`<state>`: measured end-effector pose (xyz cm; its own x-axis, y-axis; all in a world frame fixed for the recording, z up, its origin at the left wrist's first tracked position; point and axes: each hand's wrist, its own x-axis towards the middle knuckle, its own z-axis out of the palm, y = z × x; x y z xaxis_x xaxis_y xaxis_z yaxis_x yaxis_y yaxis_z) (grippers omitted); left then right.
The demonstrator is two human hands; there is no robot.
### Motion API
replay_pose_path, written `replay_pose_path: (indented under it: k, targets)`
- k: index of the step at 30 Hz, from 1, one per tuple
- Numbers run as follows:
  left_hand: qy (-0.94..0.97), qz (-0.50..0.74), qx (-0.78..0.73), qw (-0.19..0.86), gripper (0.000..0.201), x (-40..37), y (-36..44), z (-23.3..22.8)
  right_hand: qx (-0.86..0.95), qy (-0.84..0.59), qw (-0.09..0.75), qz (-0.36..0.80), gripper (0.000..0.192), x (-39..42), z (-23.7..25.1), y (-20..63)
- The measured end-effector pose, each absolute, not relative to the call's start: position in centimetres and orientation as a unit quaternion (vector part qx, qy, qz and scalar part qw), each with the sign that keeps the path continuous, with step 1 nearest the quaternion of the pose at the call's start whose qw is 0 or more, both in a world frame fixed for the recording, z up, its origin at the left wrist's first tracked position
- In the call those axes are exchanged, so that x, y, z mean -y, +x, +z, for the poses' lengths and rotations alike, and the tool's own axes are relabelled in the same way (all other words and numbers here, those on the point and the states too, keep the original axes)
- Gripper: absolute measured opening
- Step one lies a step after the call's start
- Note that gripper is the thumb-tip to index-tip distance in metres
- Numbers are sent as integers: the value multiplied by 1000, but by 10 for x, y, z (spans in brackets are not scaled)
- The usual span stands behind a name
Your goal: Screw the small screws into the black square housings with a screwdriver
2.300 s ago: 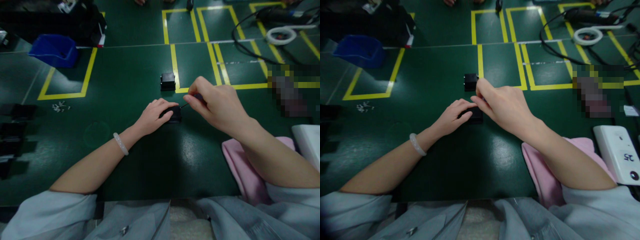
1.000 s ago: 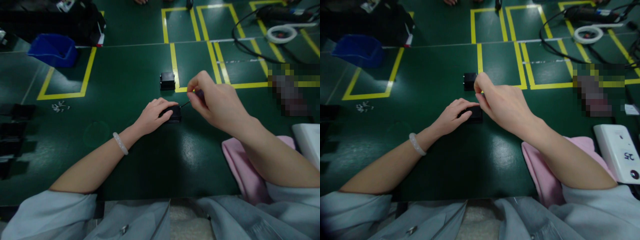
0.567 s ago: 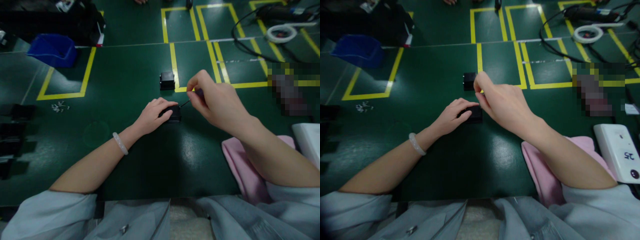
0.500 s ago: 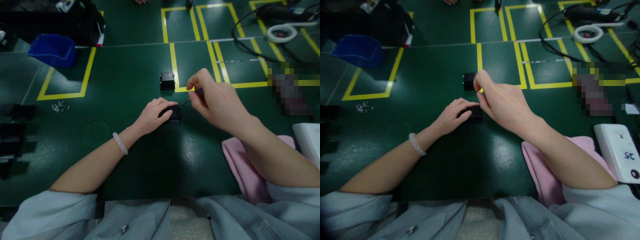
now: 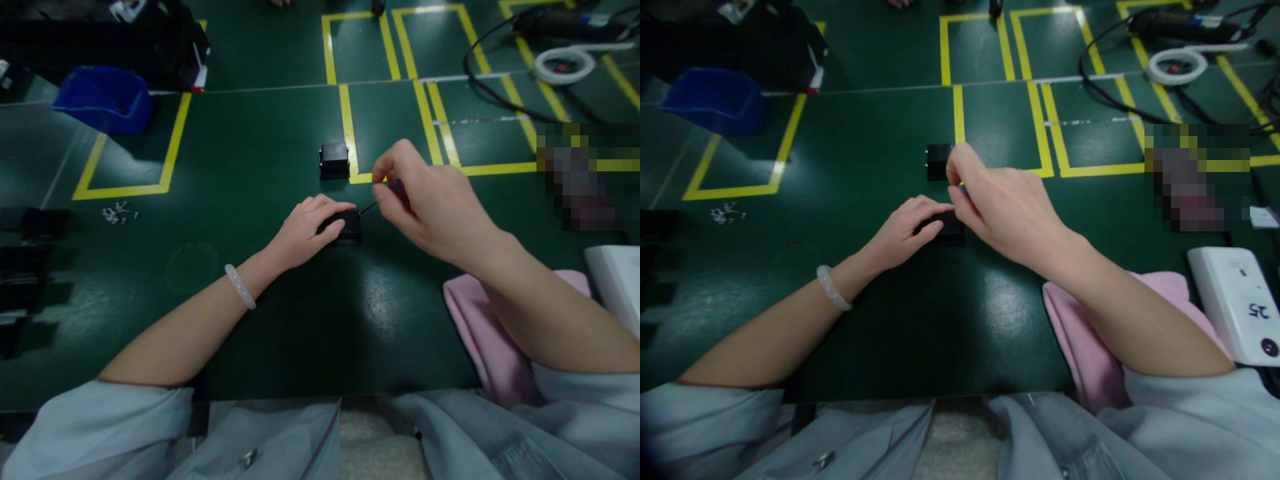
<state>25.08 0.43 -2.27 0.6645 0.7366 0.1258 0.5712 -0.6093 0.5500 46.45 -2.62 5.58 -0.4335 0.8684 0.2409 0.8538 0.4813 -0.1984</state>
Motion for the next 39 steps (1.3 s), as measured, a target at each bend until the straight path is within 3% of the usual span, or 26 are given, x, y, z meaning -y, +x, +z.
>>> replay_pose_path:
  k: [22, 27, 33, 39]
  targets:
    - [880, 174, -372, 238, 40, -4, 250, -24, 842, -515, 159, 18, 29, 26, 55, 464]
    - [879, 174, -373, 242, 40, -3, 250, -23, 845, -516, 141, 0, 36, 26, 55, 464]
    - [876, 166, -381, 243, 41, -3, 251, -22, 841, -515, 165, 29, 29, 26, 56, 464]
    - [879, 170, -374, 242, 41, -4, 251, -22, 850, -513, 121, 6, 38, 27, 58, 464]
